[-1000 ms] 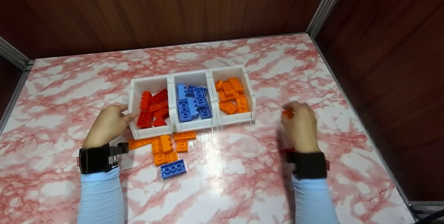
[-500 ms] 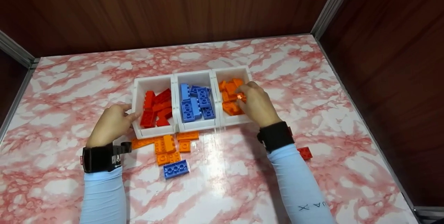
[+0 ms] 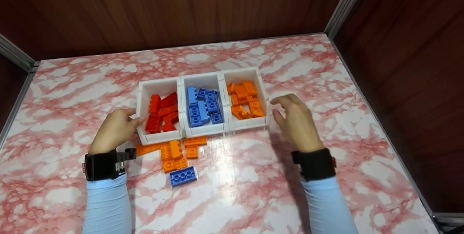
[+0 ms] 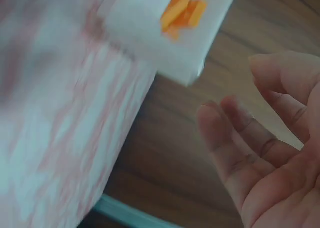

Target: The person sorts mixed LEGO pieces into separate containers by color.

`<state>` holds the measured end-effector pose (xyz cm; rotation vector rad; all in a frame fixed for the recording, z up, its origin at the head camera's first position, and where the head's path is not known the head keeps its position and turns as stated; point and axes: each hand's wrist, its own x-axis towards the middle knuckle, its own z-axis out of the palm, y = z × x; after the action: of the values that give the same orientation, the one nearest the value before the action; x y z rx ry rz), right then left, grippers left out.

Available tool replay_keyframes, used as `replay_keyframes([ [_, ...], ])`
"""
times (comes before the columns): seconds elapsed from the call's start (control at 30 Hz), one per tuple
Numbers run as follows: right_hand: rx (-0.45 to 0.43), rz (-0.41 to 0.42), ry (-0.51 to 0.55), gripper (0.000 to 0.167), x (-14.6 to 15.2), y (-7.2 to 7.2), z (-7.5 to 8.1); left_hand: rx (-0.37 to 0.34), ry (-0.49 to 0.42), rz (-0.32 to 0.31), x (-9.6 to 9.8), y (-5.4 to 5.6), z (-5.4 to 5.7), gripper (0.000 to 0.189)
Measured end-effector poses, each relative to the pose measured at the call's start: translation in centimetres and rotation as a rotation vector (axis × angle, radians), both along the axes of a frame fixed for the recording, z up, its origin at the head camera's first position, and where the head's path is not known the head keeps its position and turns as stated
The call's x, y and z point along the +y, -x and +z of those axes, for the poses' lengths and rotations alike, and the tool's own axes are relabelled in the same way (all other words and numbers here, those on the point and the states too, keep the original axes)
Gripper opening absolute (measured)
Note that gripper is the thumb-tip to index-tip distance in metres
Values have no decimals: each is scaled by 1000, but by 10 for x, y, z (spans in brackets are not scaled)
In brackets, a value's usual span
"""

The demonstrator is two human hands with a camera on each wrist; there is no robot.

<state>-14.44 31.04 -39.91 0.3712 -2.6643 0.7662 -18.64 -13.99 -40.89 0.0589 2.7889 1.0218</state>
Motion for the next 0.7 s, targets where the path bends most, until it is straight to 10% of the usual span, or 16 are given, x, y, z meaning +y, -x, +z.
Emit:
replay_keyframes([
  [0.4,-360,-59,-143,46,69,-64,-26,-11,-4,0,1,1,0,45],
  [0.7,-440,-37,-191,57,77,-89,-44,12,3,0,0,0,-1,41],
])
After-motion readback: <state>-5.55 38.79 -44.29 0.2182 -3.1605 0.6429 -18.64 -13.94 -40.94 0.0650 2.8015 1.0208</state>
